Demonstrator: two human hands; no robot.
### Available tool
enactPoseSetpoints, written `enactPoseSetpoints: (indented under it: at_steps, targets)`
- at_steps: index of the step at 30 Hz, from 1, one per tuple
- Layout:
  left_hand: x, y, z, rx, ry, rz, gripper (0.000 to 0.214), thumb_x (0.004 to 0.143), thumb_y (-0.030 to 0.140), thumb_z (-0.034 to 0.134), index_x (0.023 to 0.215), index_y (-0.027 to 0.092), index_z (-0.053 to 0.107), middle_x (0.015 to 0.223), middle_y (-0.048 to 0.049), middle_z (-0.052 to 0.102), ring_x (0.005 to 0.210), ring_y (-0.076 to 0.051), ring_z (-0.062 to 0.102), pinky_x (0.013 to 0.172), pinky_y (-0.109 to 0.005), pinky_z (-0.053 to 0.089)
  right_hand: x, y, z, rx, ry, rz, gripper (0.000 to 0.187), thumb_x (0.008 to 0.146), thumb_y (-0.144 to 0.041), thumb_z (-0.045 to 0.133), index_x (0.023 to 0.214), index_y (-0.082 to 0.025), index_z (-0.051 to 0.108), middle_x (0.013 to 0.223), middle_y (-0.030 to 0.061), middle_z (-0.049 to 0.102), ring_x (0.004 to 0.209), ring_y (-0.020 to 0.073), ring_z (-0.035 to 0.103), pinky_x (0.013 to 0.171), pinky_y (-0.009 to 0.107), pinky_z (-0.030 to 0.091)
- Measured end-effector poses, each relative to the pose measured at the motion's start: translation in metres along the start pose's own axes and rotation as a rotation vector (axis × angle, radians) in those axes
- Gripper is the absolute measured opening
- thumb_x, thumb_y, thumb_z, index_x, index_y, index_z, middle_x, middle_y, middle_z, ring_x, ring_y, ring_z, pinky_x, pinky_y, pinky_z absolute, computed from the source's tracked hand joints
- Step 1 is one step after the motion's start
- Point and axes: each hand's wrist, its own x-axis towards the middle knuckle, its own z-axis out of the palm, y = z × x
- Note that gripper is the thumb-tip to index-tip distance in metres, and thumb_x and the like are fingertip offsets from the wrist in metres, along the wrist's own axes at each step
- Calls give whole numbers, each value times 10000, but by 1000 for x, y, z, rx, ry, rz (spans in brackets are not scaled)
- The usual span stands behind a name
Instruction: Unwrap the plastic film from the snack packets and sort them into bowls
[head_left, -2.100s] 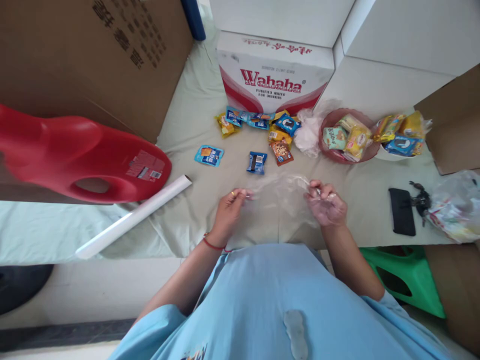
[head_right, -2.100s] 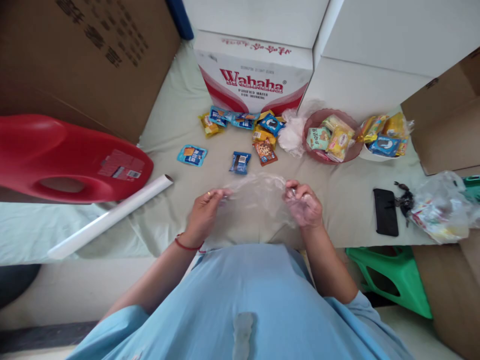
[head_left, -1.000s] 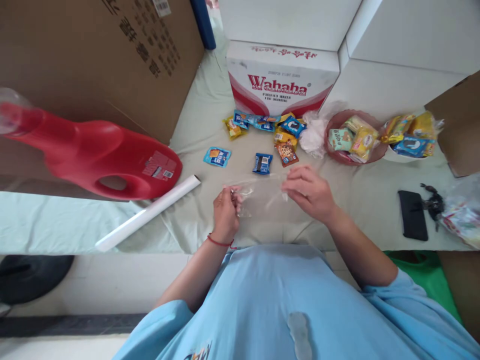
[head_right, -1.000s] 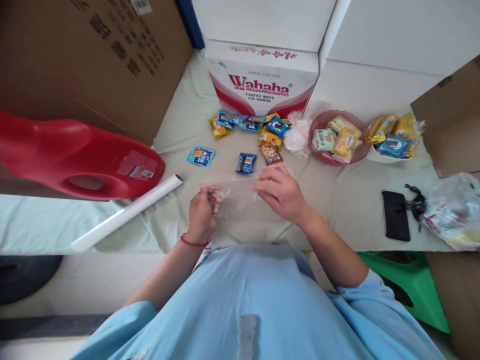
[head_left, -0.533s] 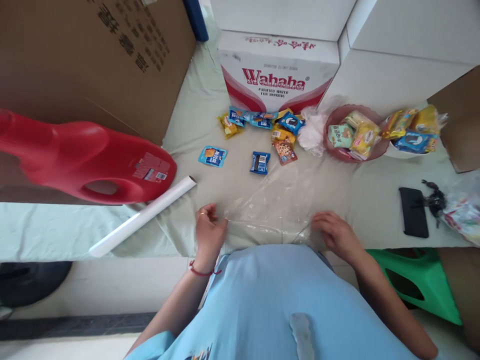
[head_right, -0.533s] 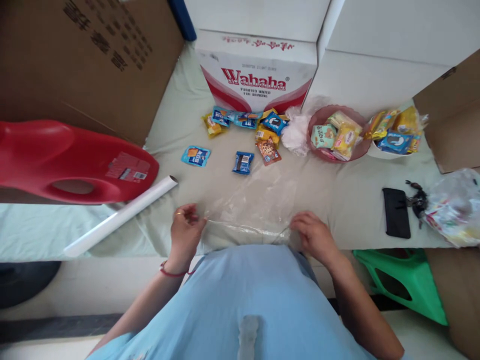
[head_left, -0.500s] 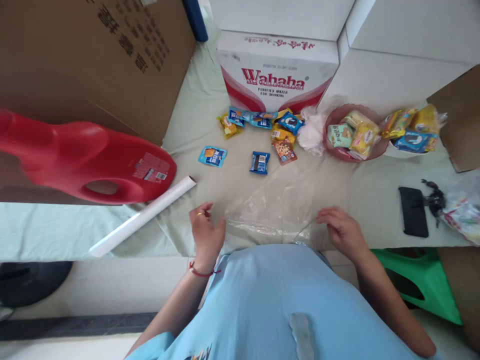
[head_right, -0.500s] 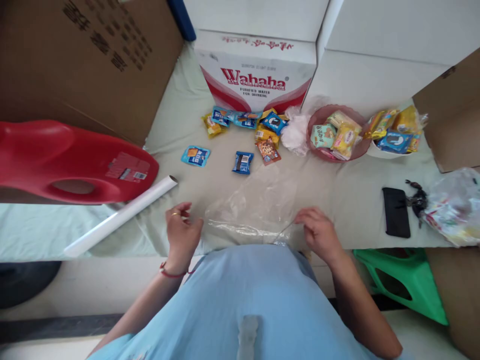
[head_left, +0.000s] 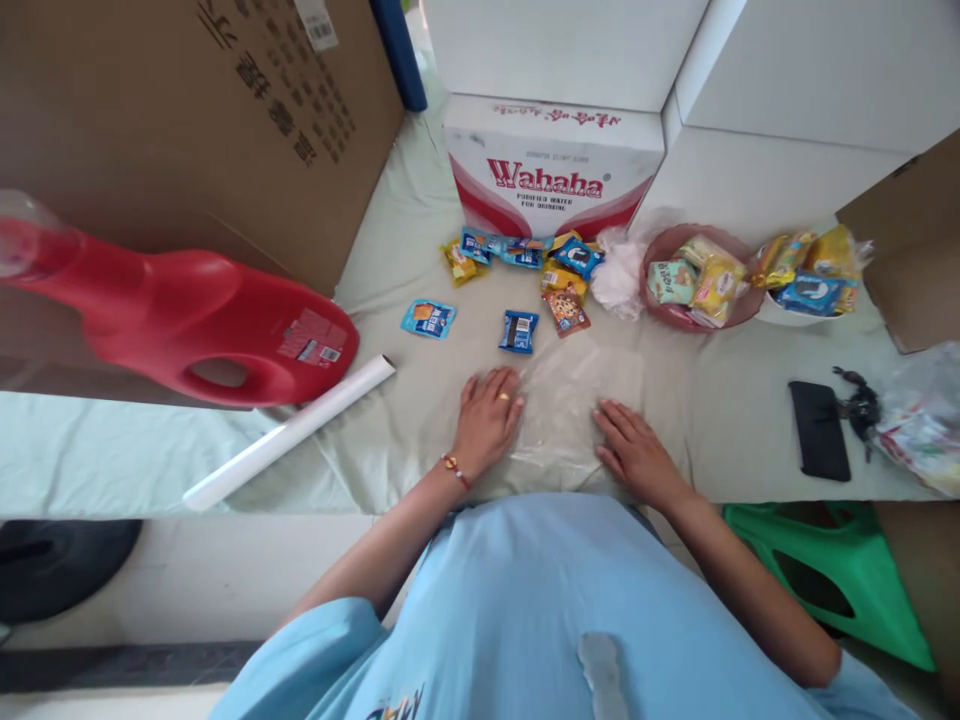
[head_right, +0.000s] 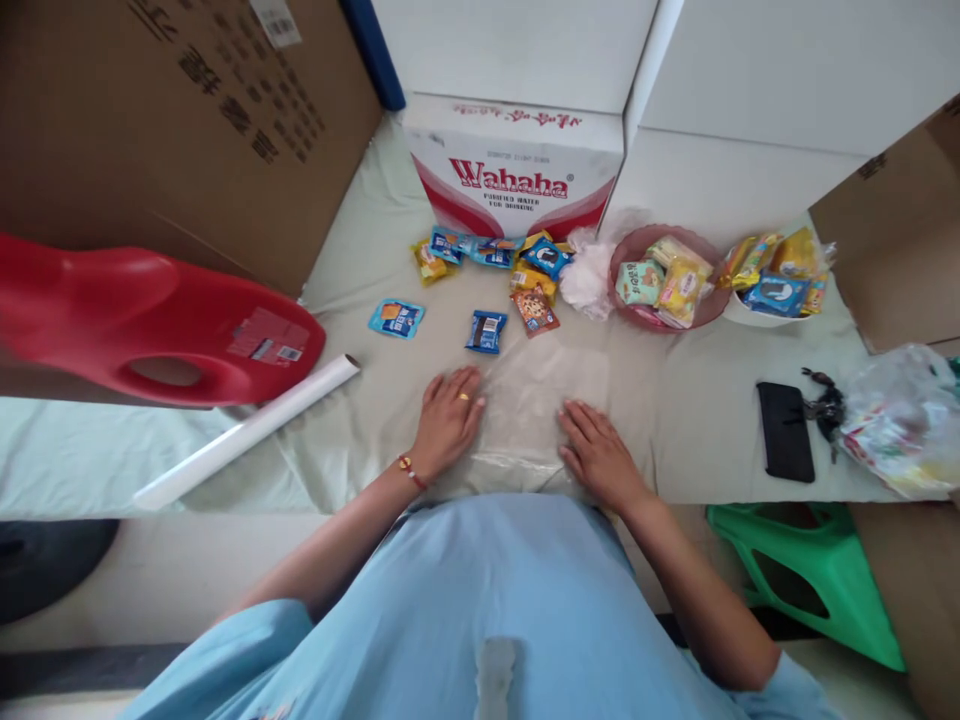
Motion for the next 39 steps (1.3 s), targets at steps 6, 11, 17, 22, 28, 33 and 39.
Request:
enactPoseSetpoints:
  at_steps: [6,11,17,22,28,33,39]
  targets:
    - [-12,-7,7,4,150,-187,499,1092,399,376,1441,131,611,1523,-222,603,1511,-330,471,1226,-568,385,-42,13,-1,-4,45,94,583,1097,-386,480,1666,-281,405,1702,117,431,1579,308,408,1271,586,384]
    - [-6,3,1,105,-53,151,488,1079,326,443,1556,331,545,1677,-89,484,1615,-291,343,1333,-625,119,-38,23,-7,48,58,55,559,1079,-389,536,1622,-271,480,1725,121,386,1592,310,385,1277,576,387]
    - [-19,-11,-5,135,-153,-31,567,1095,400,367,1647,278,410,1713,-124,408,1586,-311,398,1307,-716,65,-43,51,-25,176,47,23,439,1062,-392,575,1484,-288,635,1622,105,544,1530,301,481,1224,562,461]
    - [-33,-12,-17,125,15,-65,501,1094,367,393,1545,221,555,1646,-151,512,1600,-329,370,1313,-689,120,-10,64,-61,307,260,191,285,1063,-404,563,1206,-259,763,1290,110,759,1204,252,718,1029,458,592]
    - [-3,2,-17,67,-43,331,482,1094,276,421,1566,300,517,1592,-78,589,1573,-233,428,1356,-599,90,124,62,-96,194,309,187,317,1043,-356,521,1138,-196,779,1073,113,784,974,253,740,867,394,591]
    - [11,3,5,71,-188,247,522,1112,385,388,1623,291,441,1706,-93,429,1607,-260,366,1342,-661,53,246,47,-91,-135,-6,167,391,1021,-177,450,1258,-155,761,1255,168,744,1145,303,691,977,404,521]
    - [-19,6,7,117,-165,57,633,1075,518,462,1651,263,391,1755,-123,300,1630,-292,309,1318,-703,-33,281,28,-72,-305,-58,246,562,960,-423,670,1460,-173,606,1439,199,592,1074,325,694,836,379,541]
